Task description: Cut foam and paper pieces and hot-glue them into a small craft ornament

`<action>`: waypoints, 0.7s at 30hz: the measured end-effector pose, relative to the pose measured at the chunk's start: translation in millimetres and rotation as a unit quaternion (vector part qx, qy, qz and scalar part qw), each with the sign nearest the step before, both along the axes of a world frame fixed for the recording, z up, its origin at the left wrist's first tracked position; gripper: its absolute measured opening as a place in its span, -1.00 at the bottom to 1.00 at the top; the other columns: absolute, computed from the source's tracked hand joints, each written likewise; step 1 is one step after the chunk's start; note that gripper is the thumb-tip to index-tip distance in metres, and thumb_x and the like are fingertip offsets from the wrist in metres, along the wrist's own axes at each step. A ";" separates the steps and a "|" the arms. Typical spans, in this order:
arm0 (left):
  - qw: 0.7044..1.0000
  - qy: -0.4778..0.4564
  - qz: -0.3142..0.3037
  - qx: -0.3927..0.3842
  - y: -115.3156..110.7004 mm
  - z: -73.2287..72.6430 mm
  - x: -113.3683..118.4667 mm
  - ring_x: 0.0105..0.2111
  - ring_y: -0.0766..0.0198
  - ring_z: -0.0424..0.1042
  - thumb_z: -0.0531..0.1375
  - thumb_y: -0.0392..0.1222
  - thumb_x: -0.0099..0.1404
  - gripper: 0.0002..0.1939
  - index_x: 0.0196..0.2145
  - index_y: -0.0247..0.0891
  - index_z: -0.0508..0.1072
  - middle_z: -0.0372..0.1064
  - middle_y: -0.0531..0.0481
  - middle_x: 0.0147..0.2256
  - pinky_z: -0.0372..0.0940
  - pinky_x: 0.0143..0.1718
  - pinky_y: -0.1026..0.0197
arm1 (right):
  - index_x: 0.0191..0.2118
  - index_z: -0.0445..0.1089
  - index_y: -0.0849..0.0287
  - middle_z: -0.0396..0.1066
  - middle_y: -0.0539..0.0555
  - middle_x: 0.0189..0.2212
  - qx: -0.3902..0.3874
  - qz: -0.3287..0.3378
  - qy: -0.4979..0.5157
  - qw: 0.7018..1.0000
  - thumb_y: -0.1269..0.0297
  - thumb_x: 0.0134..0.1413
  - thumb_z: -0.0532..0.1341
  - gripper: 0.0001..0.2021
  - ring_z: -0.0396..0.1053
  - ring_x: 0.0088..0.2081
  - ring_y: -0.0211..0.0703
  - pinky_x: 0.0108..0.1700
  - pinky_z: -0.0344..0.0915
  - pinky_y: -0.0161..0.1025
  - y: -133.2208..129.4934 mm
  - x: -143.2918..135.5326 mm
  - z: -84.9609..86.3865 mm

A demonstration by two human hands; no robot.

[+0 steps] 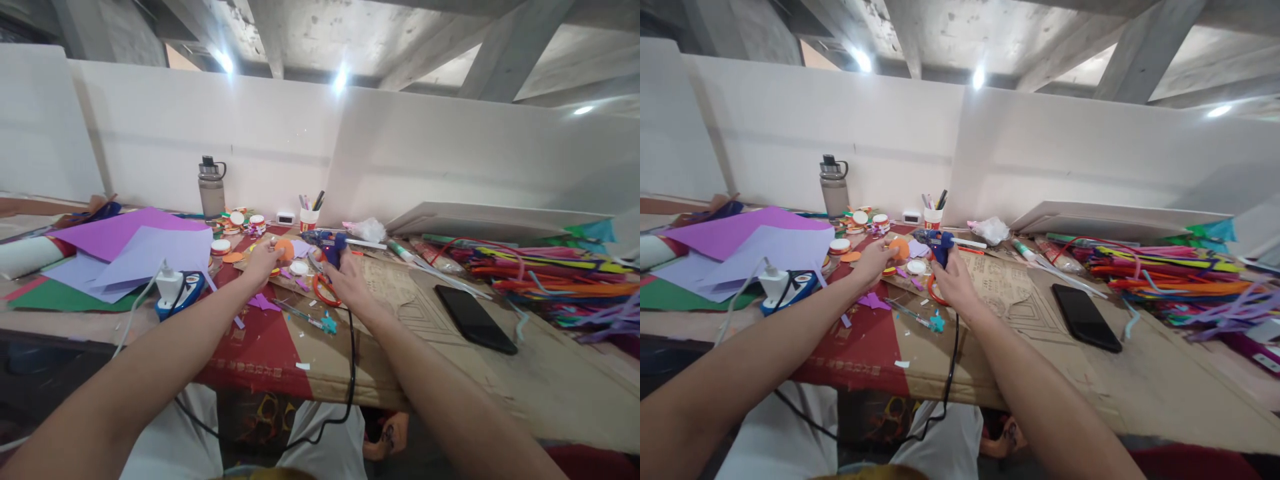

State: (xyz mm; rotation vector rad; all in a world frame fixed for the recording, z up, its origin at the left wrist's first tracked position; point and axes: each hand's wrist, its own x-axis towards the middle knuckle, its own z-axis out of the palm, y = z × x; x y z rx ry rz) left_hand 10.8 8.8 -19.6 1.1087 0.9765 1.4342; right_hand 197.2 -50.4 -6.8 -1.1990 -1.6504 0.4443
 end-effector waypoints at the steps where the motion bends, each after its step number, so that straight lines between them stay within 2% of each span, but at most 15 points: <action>1: 1.000 -0.007 -0.003 -0.005 -0.2 0.2 0.5 -0.46 0.33 0.47 0.18 -0.41 0.15 -0.90 -0.32 -0.37 0.39 0.45 -0.04 -0.40 0.45 -0.39 0.22 | -0.10 0.28 0.16 0.43 0.13 -0.20 -0.003 -0.001 0.004 1.000 0.25 0.08 0.09 -0.75 0.38 -0.17 -0.04 -0.04 0.28 -0.05 0.0 -0.3 -0.8; 10: 0.999 -0.031 -0.009 -0.022 -1.5 2.2 0.9 -0.46 0.36 0.45 0.20 -0.39 0.15 -0.91 -0.32 -0.40 0.44 0.45 -0.06 -0.39 0.46 -0.39 0.24 | -0.12 0.29 0.11 0.42 0.14 -0.19 0.018 -0.013 -0.009 1.000 0.21 0.10 0.11 -0.77 0.35 -0.10 0.01 0.03 0.25 0.00 2.4 -0.3 -5.3; 15: 1.000 -0.007 -0.028 0.008 -4.1 0.5 3.3 -0.46 0.37 0.44 0.20 -0.39 0.15 -0.89 -0.30 -0.40 0.46 0.45 -0.05 -0.37 0.46 -0.43 0.25 | -0.14 0.27 0.12 0.40 0.18 -0.11 0.019 -0.012 -0.013 1.000 0.21 0.11 0.09 -0.79 0.33 -0.05 0.03 0.08 0.21 0.01 0.8 0.6 -4.1; 21: 1.000 -0.002 -0.030 -0.009 -7.5 2.3 4.6 -0.45 0.36 0.46 0.24 -0.34 0.14 -0.85 -0.28 -0.40 0.47 0.48 -0.09 -0.34 0.45 -0.46 0.28 | -0.10 0.27 0.13 0.40 0.18 -0.11 0.025 -0.008 -0.024 0.999 0.23 0.12 0.08 -0.76 0.35 -0.08 0.00 0.05 0.22 -0.02 -0.2 -0.7 -4.0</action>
